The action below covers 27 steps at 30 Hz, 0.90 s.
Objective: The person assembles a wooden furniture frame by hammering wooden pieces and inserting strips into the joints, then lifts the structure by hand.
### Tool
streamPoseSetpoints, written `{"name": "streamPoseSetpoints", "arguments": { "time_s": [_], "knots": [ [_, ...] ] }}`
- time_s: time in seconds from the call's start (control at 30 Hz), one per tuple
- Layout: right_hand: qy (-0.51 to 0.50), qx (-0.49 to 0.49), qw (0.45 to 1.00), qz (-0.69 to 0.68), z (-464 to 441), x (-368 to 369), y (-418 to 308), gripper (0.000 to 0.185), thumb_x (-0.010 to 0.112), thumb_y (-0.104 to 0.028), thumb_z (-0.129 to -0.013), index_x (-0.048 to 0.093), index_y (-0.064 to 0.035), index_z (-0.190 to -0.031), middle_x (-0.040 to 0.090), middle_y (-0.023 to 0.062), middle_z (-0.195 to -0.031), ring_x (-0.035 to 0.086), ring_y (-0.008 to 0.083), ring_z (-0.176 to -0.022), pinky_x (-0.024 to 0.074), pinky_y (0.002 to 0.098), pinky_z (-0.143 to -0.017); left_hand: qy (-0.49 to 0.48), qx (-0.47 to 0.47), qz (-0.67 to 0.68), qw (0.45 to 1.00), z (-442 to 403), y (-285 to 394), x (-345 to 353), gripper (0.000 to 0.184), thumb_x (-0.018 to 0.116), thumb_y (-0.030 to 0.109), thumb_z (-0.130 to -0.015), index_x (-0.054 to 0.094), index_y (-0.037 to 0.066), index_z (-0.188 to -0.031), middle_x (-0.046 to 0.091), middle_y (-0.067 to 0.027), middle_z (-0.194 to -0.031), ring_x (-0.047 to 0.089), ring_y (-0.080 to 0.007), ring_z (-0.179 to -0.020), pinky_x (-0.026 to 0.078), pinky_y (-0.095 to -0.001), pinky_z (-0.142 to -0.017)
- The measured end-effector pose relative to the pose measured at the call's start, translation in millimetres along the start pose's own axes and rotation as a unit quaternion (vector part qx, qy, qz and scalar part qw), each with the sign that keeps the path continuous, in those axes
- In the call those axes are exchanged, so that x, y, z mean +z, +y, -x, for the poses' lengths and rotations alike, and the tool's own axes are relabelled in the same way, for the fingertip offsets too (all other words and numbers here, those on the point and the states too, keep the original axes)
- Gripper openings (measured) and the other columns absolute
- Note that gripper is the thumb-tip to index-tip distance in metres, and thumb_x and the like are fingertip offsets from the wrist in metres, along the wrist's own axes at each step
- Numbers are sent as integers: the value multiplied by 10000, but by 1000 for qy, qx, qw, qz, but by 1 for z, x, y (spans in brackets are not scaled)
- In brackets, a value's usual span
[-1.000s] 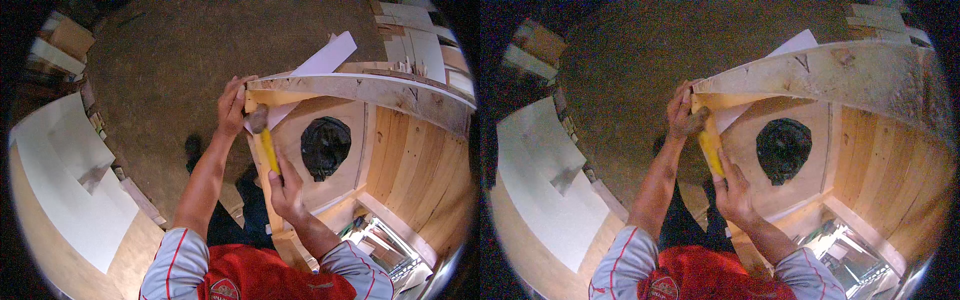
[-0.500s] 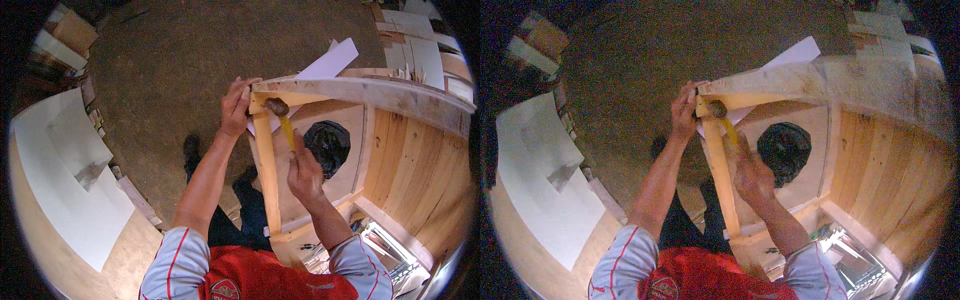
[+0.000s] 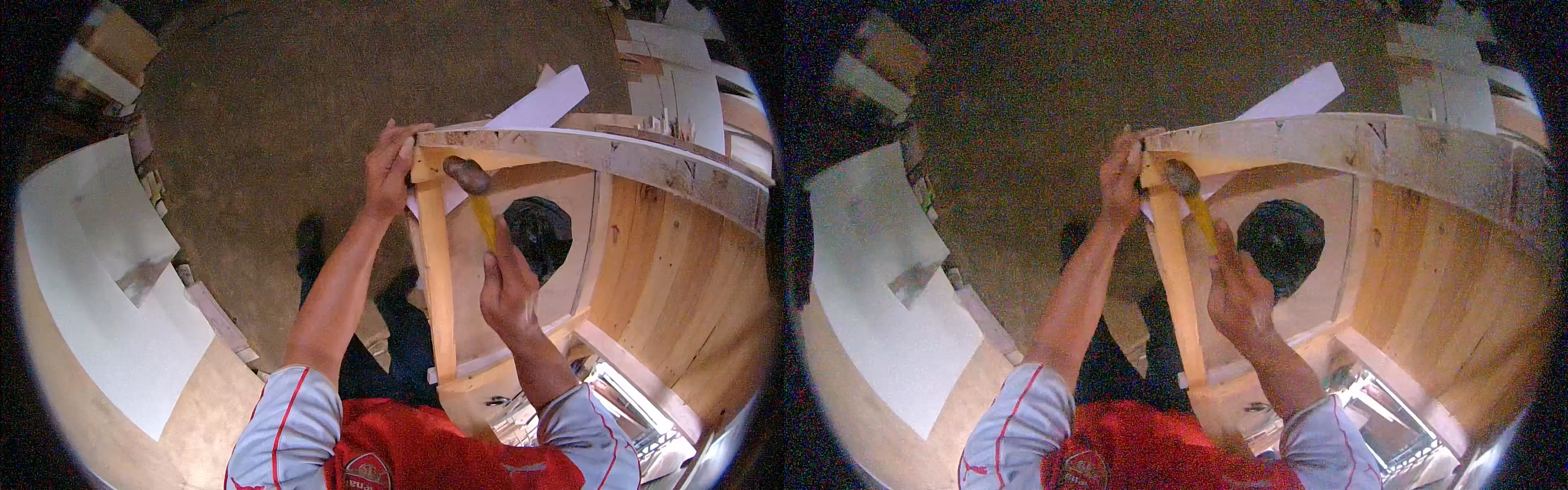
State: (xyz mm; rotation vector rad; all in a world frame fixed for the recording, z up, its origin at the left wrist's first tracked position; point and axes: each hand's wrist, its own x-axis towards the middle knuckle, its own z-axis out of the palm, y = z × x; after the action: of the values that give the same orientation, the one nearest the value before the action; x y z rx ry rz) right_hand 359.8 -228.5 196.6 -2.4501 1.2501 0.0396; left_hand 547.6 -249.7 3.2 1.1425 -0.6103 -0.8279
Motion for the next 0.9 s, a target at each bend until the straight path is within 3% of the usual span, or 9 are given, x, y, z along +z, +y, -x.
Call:
{"name": "streamPoseSetpoints", "arguments": {
  "time_s": [0.1, 0.17, 0.23, 0.37, 0.47, 0.53, 0.7, 0.73, 0.9],
  "knots": [
    [-93, 49, 994, 23, 26, -14, 5, 528, 520, 48, -903, 433, 38, -1423, 620, 289, -1157, 640, 427, -995, 527, 400, -840, 0, 47, -26, 999, -6, 0, -1, 362, 445, 242, -995, 683, 24, -1161, 698, -120, -1145, 618, -280, -1119, 225, -535, -1165],
    [-72, 28, 997, 12, 25, -9, 7, 516, 517, 53, -900, 444, 44, -1411, 617, 287, -1174, 634, 433, -1017, 524, 400, -854, -3, 61, -39, 997, -8, 1, -1, 364, 445, 240, -994, 683, 24, -1163, 698, -121, -1141, 618, -282, -1111, 222, -535, -1167],
    [76, -72, 994, -14, -2, 24, 12, 511, 508, 63, -898, 446, 48, -1405, 618, 278, -1180, 631, 432, -1028, 522, 394, -867, -5, 47, -34, 998, -8, 2, 0, 361, 446, 235, -992, 683, 23, -1164, 699, -121, -1141, 618, -286, -1105, 218, -535, -1168],
    [-8, 48, 998, -49, -2, 32, 22, 480, 541, -2, -908, 471, 50, -1380, 636, 265, -1124, 643, 423, -958, 527, 422, -829, -21, 61, -76, 995, -7, 9, -4, 354, 455, 225, -983, 683, 25, -1165, 700, -108, -1143, 616, -281, -1105, 216, -534, -1171],
    [166, -125, 978, -12, 15, 16, 13, 473, 566, -46, -917, 478, 65, -1369, 656, 252, -1070, 663, 357, -845, 530, 424, -770, -9, 65, -80, 995, -8, 7, -4, 348, 459, 214, -977, 684, 27, -1165, 699, -108, -1147, 615, -278, -1108, 215, -535, -1172],
    [-36, 119, 992, -19, 36, 13, 12, 467, 569, -41, -915, 485, 71, -1360, 667, 226, -1004, 654, 304, -780, 529, 399, -730, -6, 74, -79, 994, -10, 10, -2, 345, 462, 212, -974, 683, 29, -1167, 698, -110, -1149, 614, -280, -1113, 214, -535, -1173],
    [200, -130, 969, -61, 9, 36, 13, 505, 543, 22, -899, 453, 72, -1394, 662, 188, -888, 643, 249, -722, 533, 350, -695, -27, 89, -83, 992, -9, -1, -4, 361, 458, 232, -983, 666, 37, -1204, 694, -116, -1155, 610, -297, -1123, 220, -542, -1167],
    [173, -118, 975, -73, 15, 35, 17, 535, 524, 54, -895, 416, 82, -1418, 672, 250, -980, 681, 285, -783, 546, 376, -749, -33, 93, -85, 991, -9, -2, -5, 365, 456, 237, -985, 661, 38, -1212, 692, -116, -1160, 609, -300, -1123, 221, -543, -1166],
    [95, -36, 993, -61, 7, 55, 20, 534, 493, 77, -894, 406, 91, -1420, 657, 281, -1073, 696, 321, -863, 543, 395, -827, -54, 110, -128, 984, -10, 2, -10, 399, 461, 300, -999, 650, 36, -1231, 679, -110, -1193, 599, -296, -1133, 208, -543, -1170]
  ]
}}
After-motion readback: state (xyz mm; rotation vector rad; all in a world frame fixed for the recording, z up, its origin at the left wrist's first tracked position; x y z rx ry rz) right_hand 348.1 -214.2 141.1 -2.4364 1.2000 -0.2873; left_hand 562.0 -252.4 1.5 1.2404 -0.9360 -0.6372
